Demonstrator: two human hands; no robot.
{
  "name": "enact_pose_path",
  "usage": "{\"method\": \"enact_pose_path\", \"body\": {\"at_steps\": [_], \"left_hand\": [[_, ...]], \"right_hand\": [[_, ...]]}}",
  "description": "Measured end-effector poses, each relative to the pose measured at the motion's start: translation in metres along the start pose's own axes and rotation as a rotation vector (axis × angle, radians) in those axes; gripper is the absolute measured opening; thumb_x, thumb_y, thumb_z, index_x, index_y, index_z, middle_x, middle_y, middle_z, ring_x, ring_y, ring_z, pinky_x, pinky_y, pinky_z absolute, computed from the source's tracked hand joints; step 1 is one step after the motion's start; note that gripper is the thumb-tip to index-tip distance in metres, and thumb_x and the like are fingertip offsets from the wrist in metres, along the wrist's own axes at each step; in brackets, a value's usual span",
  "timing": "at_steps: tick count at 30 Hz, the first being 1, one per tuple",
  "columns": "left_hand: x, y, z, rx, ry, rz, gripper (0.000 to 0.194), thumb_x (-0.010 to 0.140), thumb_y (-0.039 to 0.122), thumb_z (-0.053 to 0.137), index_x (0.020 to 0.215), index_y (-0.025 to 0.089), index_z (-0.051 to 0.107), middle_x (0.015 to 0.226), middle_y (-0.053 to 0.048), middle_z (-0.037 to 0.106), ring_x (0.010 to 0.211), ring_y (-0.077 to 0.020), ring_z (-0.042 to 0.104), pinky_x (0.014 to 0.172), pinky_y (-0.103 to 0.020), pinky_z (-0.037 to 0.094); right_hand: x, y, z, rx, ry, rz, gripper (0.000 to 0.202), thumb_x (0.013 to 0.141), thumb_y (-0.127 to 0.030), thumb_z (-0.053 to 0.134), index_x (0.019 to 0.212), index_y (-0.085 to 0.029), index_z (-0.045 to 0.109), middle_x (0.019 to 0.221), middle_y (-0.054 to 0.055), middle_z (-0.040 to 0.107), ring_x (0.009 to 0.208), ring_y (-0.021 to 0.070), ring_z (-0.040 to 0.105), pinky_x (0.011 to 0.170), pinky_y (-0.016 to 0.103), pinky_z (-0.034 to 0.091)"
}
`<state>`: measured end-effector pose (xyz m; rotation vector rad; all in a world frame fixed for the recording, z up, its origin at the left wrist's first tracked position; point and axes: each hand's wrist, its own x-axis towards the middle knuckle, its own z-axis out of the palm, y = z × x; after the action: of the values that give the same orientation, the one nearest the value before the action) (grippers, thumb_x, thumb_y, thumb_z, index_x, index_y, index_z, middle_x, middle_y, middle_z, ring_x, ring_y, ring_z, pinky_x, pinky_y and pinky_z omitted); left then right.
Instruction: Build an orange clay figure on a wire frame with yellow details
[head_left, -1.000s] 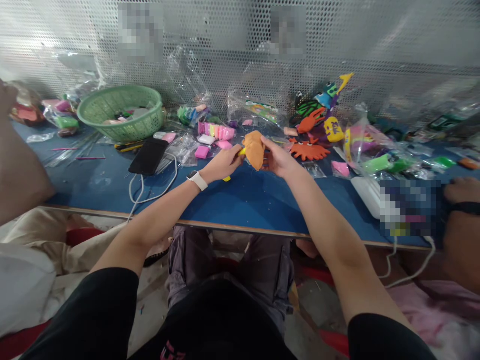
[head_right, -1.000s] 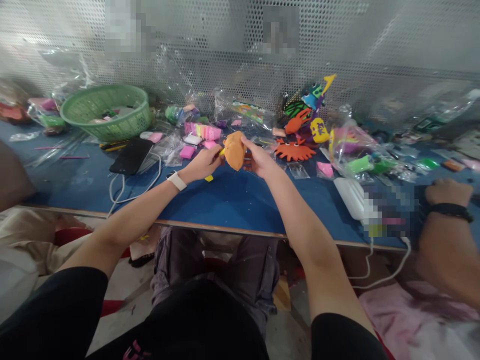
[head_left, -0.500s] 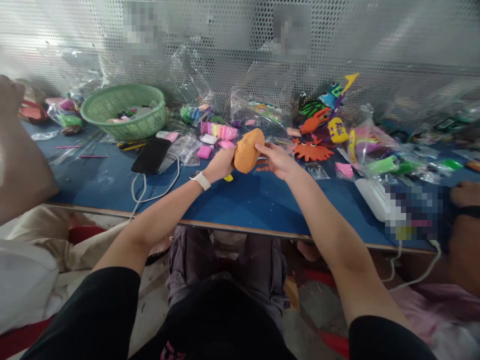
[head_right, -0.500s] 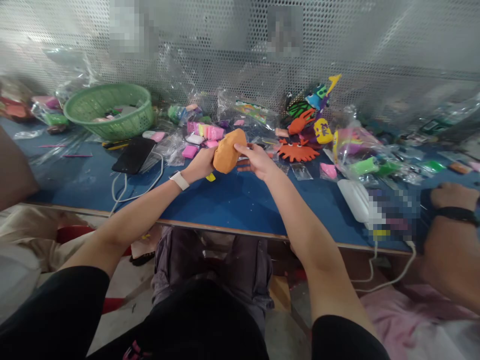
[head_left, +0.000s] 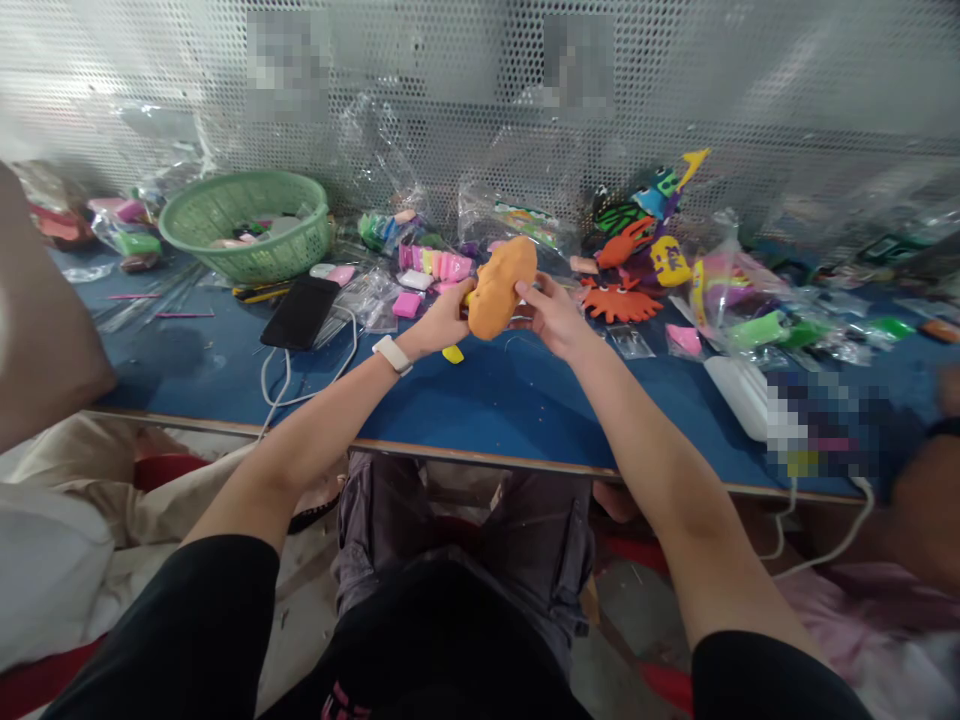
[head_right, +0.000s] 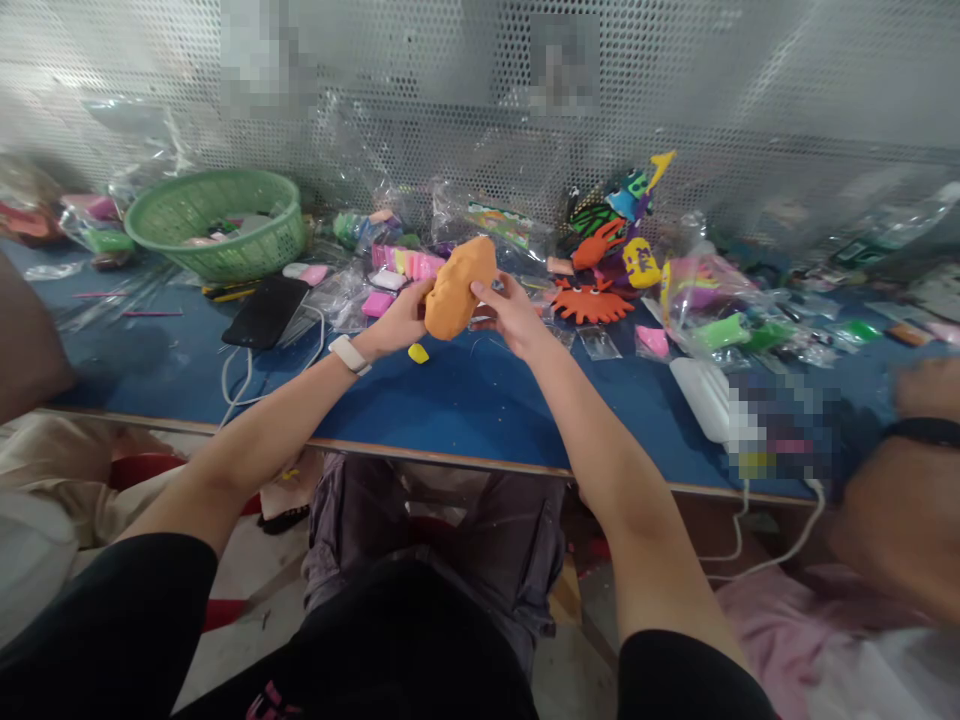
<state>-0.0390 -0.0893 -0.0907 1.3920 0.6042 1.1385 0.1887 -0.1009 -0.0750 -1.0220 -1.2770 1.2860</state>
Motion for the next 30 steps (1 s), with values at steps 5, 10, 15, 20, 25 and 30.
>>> {"method": "enact_pose_path", "body": {"at_steps": [5,10,15,20,25,30], "left_hand": [[0.000,0.005,0.000,-0.146,0.008,-0.085,0.051,0.065,0.013,0.075,0.114,0.024,0.065,0.098,0.000,0.074,0.084,-0.0164,0.067,0.079,-0.031,0.056],[0.003,0.005,-0.001,-0.265,0.220,-0.134,0.027,0.077,0.021,0.074,0.100,0.025,0.059,0.089,0.001,0.066,0.083,-0.0177,0.065,0.080,-0.034,0.055],[0.003,0.004,0.000,-0.260,0.179,-0.086,0.035,0.087,0.037,0.091,0.110,0.025,0.068,0.105,-0.002,0.075,0.098,-0.0200,0.071,0.089,-0.034,0.057],[0.002,0.001,-0.001,-0.265,0.162,-0.029,0.043,0.089,0.034,0.098,0.122,0.026,0.073,0.108,-0.002,0.079,0.103,-0.0201,0.076,0.090,-0.034,0.058],[0.001,0.000,-0.002,-0.263,0.157,-0.019,0.043,0.095,0.049,0.100,0.117,0.024,0.073,0.116,-0.005,0.080,0.110,-0.0222,0.077,0.092,-0.034,0.059],[0.000,-0.001,-0.001,-0.221,0.198,-0.060,0.048,0.096,0.058,0.099,0.114,0.023,0.072,0.119,-0.007,0.081,0.114,-0.0239,0.077,0.095,-0.035,0.059]], "right_hand": [[-0.004,-0.004,-0.001,0.020,-0.022,-0.091,0.092,0.062,-0.086,0.104,0.127,-0.037,0.059,0.120,0.003,0.079,0.115,0.0329,0.080,0.085,0.047,0.071],[-0.006,-0.007,0.005,0.003,0.081,-0.165,0.101,0.061,-0.093,0.099,0.135,-0.040,0.057,0.133,0.005,0.078,0.131,0.0365,0.078,0.091,0.049,0.073],[-0.007,-0.008,0.012,0.018,0.136,-0.224,0.112,0.059,-0.090,0.101,0.148,-0.047,0.049,0.143,0.003,0.074,0.139,0.0350,0.074,0.088,0.044,0.072],[-0.009,-0.006,0.015,0.038,0.112,-0.249,0.107,0.059,-0.088,0.102,0.142,-0.046,0.048,0.144,0.003,0.072,0.146,0.0357,0.069,0.091,0.046,0.073],[-0.006,-0.001,0.013,0.054,0.102,-0.266,0.105,0.062,-0.087,0.103,0.141,-0.043,0.050,0.152,0.005,0.070,0.146,0.0364,0.070,0.102,0.051,0.074],[-0.005,0.004,0.012,0.045,0.088,-0.278,0.100,0.066,-0.082,0.105,0.141,-0.042,0.053,0.158,0.005,0.069,0.151,0.0350,0.069,0.110,0.054,0.074]]}}
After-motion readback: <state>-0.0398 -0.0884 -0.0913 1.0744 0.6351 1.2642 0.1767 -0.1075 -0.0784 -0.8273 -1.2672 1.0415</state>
